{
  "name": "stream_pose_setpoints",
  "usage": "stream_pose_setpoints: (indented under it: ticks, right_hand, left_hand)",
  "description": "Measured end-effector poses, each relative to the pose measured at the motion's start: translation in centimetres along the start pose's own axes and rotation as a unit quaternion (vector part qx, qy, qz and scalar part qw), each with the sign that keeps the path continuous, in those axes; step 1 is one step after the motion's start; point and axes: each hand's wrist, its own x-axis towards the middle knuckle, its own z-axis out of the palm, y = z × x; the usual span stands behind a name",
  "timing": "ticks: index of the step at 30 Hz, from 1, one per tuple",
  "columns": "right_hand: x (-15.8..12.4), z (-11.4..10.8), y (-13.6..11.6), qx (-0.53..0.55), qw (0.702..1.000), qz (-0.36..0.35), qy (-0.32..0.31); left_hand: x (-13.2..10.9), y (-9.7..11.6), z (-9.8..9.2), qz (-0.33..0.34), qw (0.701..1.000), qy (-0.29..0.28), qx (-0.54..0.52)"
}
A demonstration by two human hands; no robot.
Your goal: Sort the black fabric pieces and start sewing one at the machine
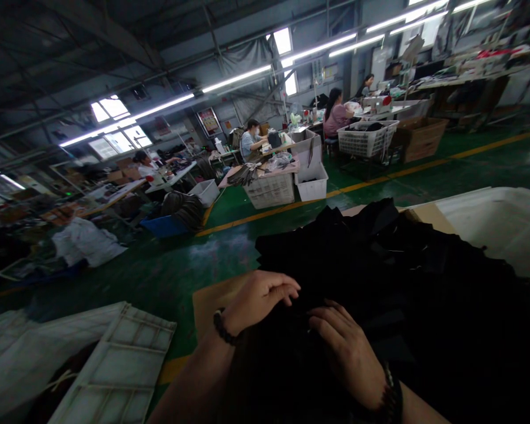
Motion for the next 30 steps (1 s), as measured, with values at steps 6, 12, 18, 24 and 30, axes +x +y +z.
stream_pose_setpoints:
  ticks: [6,12,18,24,30]
  right_hand:
    - [-0.5,0.0,-0.4,-0.016,0.999,0.029,-0.018]
    - [-0.7,-0.3,-0.7,0.036,0.998,0.0,-0.048]
    - [-1.0,-0.1,-0.7,0.048,0.998,-0.002,-0.047]
    - [-1.4,0.1,-0.8,0.045,0.998,0.0,-0.044]
    - [-1.4,-0.1,-1.0,0.044,0.998,-0.004,-0.038]
  left_hand:
    - [3.1,-1.8,0.7,-0.039,0.969,0.07,0.234]
    - [2.4,-4.0,1.7,-0.112,0.936,-0.065,0.329]
    - [2.4,-4.4,3.2,-0.086,0.941,-0.068,0.321]
    - [2.8,-4.2,4.8,-0.079,0.95,-0.017,0.3]
    - [2.3,-4.5,5.8,-0.086,0.949,-0.025,0.301]
